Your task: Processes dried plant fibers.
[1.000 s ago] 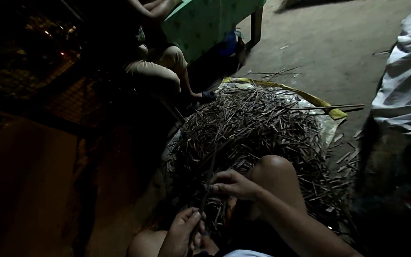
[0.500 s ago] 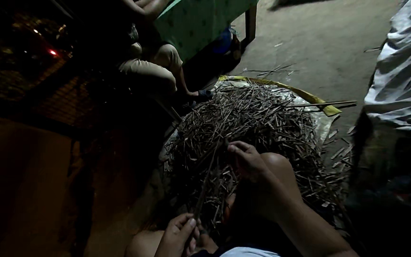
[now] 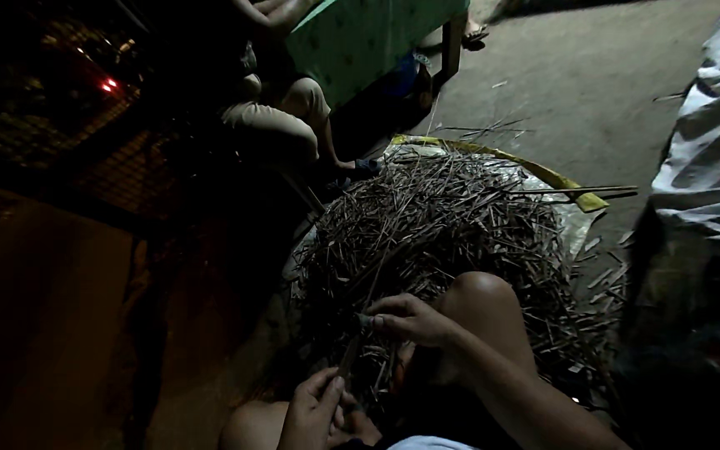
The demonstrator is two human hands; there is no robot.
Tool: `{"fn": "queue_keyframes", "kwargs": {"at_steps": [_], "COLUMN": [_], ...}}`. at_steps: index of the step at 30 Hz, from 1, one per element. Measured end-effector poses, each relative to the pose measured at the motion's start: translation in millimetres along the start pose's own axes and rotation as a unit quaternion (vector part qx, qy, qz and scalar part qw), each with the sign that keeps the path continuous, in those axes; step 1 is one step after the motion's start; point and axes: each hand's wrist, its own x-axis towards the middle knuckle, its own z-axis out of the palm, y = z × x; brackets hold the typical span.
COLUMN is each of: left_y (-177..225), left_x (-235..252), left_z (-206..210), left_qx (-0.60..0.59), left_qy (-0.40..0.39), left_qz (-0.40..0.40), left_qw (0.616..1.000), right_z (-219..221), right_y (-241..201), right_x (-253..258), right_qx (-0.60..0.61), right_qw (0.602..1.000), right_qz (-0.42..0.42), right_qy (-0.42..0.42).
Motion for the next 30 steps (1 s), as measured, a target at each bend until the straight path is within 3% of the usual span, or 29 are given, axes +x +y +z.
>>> {"fn": "queue_keyframes", "kwargs": {"at_steps": [6, 12, 14, 18, 21, 25, 30], "left_y": [1, -7, -9, -6, -6, -10, -14], "left_x": [-5, -9, -7, 1, 5, 2, -1], "left_z": [-1, -8, -8, -4, -4, -5, -4], "left_qx": [0.019, 0.053, 0.046, 0.005, -0.074, -0.181, -0.216], "left_qy": [-0.003, -0.013, -0.024, -0.036, -0.077, -0.147, -0.173], "left_qz": [-0.01, -0.008, 0.003, 0.005, -0.002, -0.026, -0.037], "left_qw": [1.0, 0.998, 0.999, 0.999, 0.994, 0.972, 0.96], "right_z": [-11, -35, -31, -8, 0, -3, -7], "right_y": [-2, -5, -4, -3, 0, 4, 2], "right_x": [-1, -1, -1, -2, -1, -2, -4], "right_qx": [0.026, 0.115, 0.126, 0.057, 0.045, 0.056, 0.038], "right_qw": [0.996, 0.962, 0.967, 0.995, 0.999, 0.997, 0.996], "right_qz": [-0.01, -0.008, -0.008, 0.015, -0.013, -0.057, -0.077], "right_qy": [0.079, 0.246, 0.221, 0.078, -0.015, -0.015, 0.006]}}
